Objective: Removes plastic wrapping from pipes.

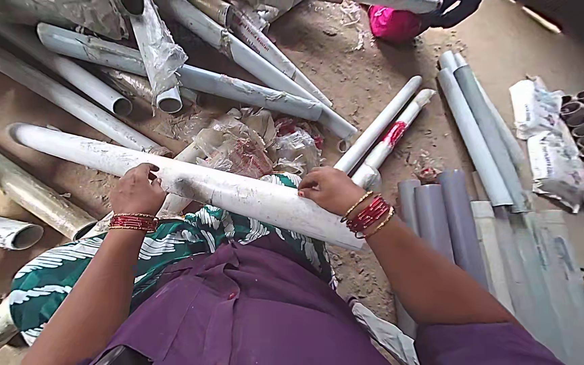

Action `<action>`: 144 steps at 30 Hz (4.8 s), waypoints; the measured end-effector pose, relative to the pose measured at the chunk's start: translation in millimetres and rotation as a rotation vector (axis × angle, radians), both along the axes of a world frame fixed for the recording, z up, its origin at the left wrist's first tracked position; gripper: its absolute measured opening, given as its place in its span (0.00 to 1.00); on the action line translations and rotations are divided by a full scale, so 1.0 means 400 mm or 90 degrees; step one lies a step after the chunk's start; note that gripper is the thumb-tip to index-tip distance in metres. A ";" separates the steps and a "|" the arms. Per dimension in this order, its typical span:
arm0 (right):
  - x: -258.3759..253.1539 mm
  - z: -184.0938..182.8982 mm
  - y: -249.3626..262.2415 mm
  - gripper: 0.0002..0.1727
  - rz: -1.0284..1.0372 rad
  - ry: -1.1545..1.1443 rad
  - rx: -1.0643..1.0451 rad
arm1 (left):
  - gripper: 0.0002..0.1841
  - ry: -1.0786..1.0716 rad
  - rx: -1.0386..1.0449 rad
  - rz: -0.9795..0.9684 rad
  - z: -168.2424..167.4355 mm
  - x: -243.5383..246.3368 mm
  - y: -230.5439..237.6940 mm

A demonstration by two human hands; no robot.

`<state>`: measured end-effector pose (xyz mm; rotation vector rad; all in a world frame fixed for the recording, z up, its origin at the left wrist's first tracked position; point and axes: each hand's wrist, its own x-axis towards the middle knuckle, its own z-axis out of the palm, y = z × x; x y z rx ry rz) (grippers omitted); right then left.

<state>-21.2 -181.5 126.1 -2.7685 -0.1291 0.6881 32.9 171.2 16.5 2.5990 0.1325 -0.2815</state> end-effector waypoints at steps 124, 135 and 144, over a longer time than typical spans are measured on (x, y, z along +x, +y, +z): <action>-0.326 -0.213 -0.143 0.13 -0.172 -0.654 0.265 | 0.08 -0.218 -0.266 -0.595 0.106 -0.079 -0.390; -0.317 -0.202 -0.164 0.13 -0.165 -0.627 0.251 | 0.03 -0.027 -0.238 -0.545 0.148 -0.076 -0.426; -0.266 -0.158 -0.176 0.10 -0.398 -0.346 0.314 | 0.09 -0.127 -0.250 -0.436 0.138 -0.039 -0.333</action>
